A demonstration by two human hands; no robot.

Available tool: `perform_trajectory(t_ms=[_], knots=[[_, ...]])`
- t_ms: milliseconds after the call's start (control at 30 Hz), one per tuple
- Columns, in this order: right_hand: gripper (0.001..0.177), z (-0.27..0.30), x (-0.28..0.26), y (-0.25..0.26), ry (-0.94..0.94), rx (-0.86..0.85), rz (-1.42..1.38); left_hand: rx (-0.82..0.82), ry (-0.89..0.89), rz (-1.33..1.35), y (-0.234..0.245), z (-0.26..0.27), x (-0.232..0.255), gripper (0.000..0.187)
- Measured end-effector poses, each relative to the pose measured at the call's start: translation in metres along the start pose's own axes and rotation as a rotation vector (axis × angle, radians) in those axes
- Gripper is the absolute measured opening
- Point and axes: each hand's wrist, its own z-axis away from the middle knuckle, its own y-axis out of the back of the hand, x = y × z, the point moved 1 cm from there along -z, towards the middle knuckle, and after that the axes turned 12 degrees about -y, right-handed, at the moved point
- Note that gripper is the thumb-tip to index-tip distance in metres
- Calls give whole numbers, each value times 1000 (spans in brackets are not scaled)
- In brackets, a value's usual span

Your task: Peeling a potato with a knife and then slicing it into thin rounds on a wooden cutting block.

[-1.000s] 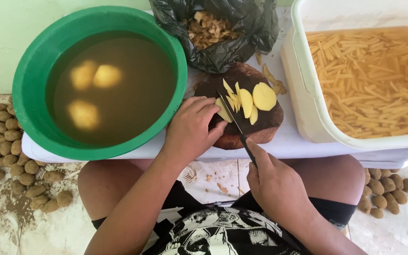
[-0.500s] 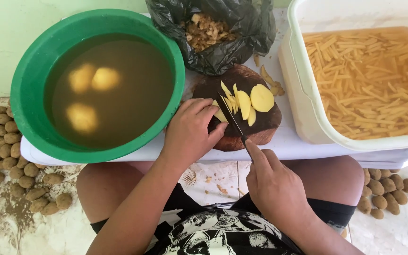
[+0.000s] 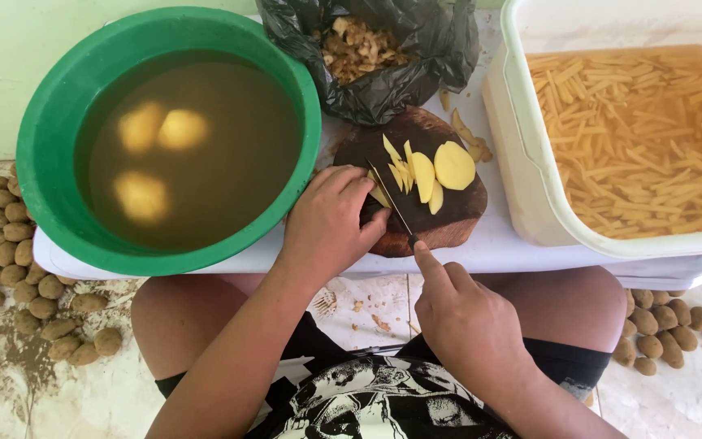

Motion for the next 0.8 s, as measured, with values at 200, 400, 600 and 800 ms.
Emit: perform_trajectory(t_ms=[200,400,600,800], knots=[[55,0,2,-7,24,-49,203,20,-18,-5,3,2,3,25],[49,-10,11,8,-198,-248,24,46,-28,7,2,5,2,21],[48,-2,3,3,-76,4,11,77,-14,1,-3,7,0,18],[49,-3,-3,6,-3,26,0,82,11,29,-2,8,-2,17]])
